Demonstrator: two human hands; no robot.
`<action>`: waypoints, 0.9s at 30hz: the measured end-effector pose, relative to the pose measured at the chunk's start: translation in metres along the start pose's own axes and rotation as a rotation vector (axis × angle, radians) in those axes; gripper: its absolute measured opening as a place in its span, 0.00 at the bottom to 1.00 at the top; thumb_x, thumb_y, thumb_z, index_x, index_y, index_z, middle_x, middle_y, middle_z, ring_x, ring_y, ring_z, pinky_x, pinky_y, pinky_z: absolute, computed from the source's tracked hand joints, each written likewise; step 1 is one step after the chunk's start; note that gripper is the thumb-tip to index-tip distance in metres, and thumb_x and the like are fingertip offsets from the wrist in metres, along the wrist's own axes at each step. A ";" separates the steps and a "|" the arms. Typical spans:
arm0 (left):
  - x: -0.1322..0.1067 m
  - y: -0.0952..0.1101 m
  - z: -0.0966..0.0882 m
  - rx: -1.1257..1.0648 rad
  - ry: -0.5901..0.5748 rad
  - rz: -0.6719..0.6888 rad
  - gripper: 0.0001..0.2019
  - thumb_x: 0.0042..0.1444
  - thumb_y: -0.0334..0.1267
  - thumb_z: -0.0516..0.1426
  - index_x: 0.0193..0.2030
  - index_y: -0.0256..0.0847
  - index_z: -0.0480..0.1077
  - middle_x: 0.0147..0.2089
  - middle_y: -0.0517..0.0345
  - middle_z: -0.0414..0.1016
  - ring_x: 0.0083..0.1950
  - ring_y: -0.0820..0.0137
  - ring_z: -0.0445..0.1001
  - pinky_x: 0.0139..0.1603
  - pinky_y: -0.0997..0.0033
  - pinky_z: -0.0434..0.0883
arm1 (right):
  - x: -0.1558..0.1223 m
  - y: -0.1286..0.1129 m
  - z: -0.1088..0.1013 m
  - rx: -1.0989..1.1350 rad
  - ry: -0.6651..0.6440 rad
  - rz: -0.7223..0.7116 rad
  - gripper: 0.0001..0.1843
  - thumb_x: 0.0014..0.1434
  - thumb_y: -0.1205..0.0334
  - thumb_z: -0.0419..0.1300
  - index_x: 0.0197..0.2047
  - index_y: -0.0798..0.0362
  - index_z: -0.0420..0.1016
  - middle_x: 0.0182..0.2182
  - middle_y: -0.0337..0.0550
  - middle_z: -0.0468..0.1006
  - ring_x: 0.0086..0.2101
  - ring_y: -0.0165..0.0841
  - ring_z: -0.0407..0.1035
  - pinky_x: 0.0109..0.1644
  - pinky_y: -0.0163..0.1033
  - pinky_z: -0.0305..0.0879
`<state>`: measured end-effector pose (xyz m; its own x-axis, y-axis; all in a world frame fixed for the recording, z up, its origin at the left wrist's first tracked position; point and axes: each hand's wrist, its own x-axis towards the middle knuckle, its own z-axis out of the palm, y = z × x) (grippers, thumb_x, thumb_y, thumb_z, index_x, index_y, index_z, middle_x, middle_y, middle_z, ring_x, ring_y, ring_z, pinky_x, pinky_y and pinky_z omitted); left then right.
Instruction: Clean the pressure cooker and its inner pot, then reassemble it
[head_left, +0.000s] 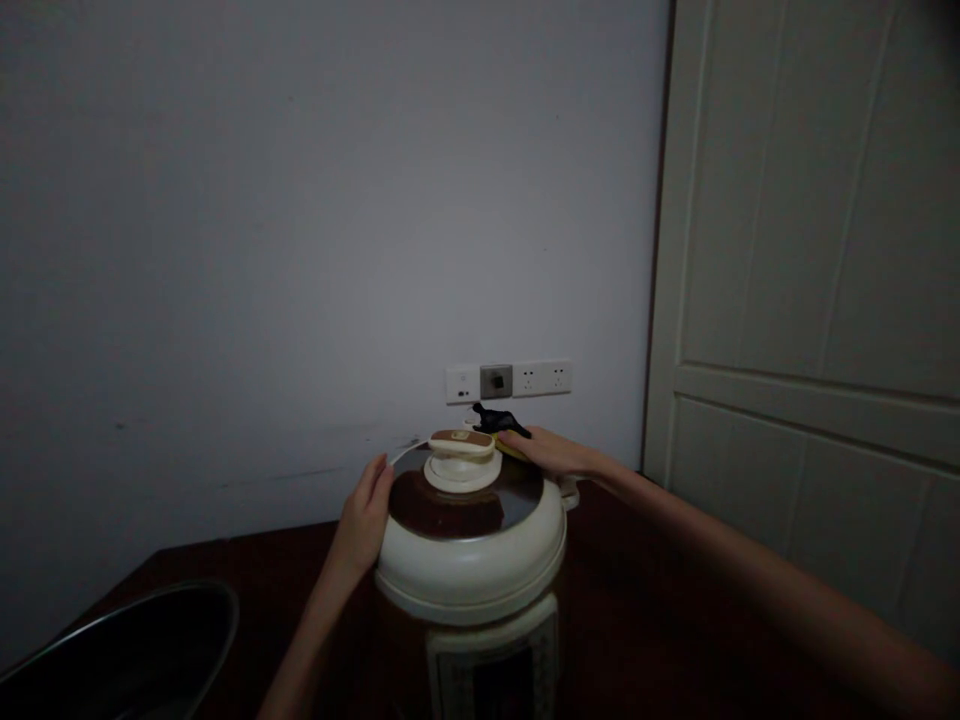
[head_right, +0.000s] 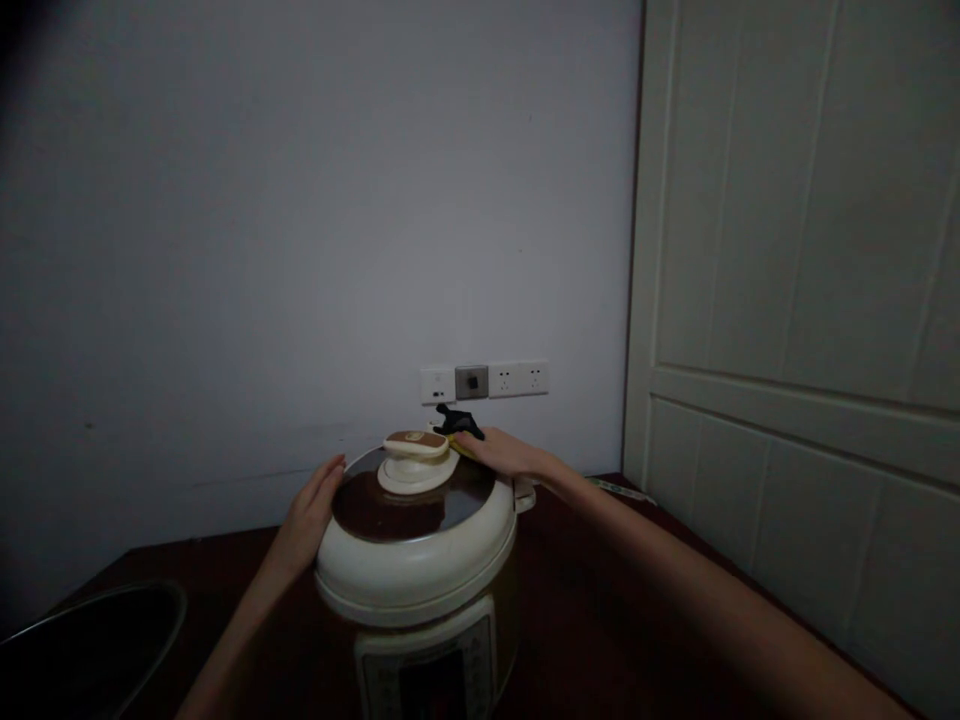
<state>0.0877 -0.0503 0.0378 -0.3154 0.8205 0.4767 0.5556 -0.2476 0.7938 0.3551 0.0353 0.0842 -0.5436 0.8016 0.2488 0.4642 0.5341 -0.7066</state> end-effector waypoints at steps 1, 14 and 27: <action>0.000 0.000 0.000 -0.004 0.000 0.000 0.25 0.58 0.48 0.45 0.56 0.35 0.65 0.62 0.44 0.65 0.65 0.62 0.61 0.66 0.59 0.54 | -0.009 -0.003 0.002 0.021 -0.017 -0.026 0.28 0.60 0.40 0.49 0.46 0.54 0.75 0.44 0.47 0.77 0.43 0.42 0.69 0.50 0.47 0.64; -0.002 0.001 -0.001 -0.010 -0.029 -0.006 0.27 0.59 0.49 0.45 0.58 0.32 0.63 0.63 0.43 0.64 0.65 0.63 0.60 0.66 0.61 0.53 | 0.074 0.040 0.004 0.370 -0.060 0.176 0.17 0.60 0.52 0.50 0.38 0.55 0.72 0.34 0.47 0.78 0.36 0.36 0.72 0.46 0.43 0.68; -0.003 0.000 0.001 -0.030 -0.013 -0.003 0.27 0.59 0.48 0.44 0.58 0.32 0.64 0.62 0.43 0.65 0.65 0.63 0.61 0.66 0.61 0.53 | 0.066 0.052 0.005 0.209 0.145 0.129 0.15 0.57 0.54 0.51 0.34 0.56 0.72 0.30 0.44 0.76 0.32 0.35 0.68 0.39 0.39 0.64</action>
<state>0.0896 -0.0523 0.0364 -0.3064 0.8280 0.4696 0.5311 -0.2606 0.8062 0.3399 0.1143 0.0608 -0.3768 0.8974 0.2295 0.3607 0.3704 -0.8560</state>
